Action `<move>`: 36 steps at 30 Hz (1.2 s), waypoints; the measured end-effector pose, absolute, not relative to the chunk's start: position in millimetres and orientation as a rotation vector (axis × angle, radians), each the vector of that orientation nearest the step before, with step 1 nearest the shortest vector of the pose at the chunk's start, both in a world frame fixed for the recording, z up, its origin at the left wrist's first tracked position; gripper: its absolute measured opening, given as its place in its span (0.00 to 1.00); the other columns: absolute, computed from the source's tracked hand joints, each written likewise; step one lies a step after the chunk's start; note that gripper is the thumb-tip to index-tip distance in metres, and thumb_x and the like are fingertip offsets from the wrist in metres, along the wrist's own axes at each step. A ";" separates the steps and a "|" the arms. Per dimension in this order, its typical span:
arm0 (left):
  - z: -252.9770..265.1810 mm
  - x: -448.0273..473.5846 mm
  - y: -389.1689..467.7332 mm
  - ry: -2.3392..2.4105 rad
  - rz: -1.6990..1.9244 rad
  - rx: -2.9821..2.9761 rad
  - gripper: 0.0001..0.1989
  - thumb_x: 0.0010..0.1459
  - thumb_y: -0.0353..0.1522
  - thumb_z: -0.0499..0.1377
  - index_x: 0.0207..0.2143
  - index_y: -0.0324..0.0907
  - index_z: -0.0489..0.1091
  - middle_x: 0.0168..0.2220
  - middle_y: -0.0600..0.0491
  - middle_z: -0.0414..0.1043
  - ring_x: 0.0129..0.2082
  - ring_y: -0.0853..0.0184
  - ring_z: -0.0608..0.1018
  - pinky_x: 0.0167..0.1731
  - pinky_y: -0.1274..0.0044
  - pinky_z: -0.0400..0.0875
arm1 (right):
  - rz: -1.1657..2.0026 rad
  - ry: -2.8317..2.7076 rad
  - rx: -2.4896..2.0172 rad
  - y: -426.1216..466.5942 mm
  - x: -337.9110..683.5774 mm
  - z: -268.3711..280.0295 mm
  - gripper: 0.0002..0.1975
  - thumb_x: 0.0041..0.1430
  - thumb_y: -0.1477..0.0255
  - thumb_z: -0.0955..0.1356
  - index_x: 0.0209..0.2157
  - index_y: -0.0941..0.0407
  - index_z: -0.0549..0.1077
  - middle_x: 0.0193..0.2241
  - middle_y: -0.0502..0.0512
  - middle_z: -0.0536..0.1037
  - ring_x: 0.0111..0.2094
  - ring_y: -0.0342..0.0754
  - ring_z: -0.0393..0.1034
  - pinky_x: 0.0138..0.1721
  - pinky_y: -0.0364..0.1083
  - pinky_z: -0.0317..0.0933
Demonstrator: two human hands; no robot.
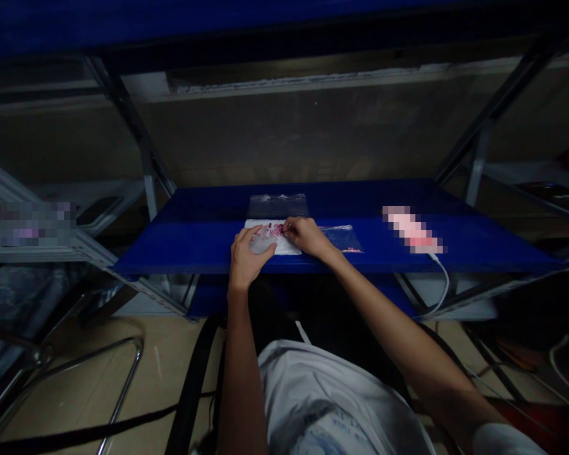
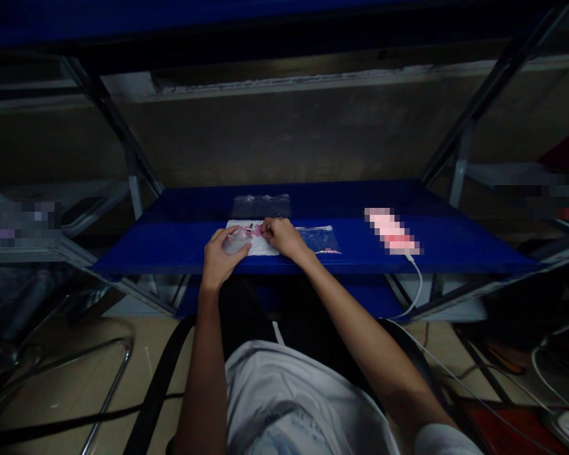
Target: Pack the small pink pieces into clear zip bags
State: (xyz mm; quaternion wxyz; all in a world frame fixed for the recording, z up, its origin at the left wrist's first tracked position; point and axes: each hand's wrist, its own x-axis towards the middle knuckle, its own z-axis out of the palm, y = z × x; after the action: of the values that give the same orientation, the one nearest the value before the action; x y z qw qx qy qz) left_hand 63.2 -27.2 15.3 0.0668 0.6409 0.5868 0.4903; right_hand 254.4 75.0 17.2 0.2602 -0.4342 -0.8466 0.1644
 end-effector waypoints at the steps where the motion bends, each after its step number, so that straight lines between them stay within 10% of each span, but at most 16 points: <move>1: 15.1 63.2 -27.0 1.770 1.471 1.935 0.22 0.55 0.35 0.70 0.53 0.45 0.76 0.48 0.49 0.78 0.47 0.60 0.80 0.51 0.70 0.74 | 0.435 -2.309 -1.193 75.0 253.7 15.6 0.10 0.61 0.81 0.68 0.41 0.57 0.79 0.34 0.57 0.83 0.34 0.48 0.74 0.36 0.43 0.57; 36: 23.0 24.3 -3.8 1.851 1.237 1.924 0.28 0.51 0.43 0.69 0.53 0.39 0.79 0.47 0.46 0.81 0.42 0.59 0.81 0.49 0.67 0.76 | 0.461 -2.183 -1.185 62.1 269.1 12.7 0.14 0.66 0.83 0.64 0.46 0.60 0.79 0.43 0.63 0.84 0.44 0.52 0.77 0.47 0.45 0.62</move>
State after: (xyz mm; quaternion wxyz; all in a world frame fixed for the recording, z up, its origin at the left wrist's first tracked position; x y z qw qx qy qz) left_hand 24.3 -3.8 23.0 0.0995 0.6506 0.6260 0.4183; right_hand 269.1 62.1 12.7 0.3028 -0.4472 -0.8235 0.1738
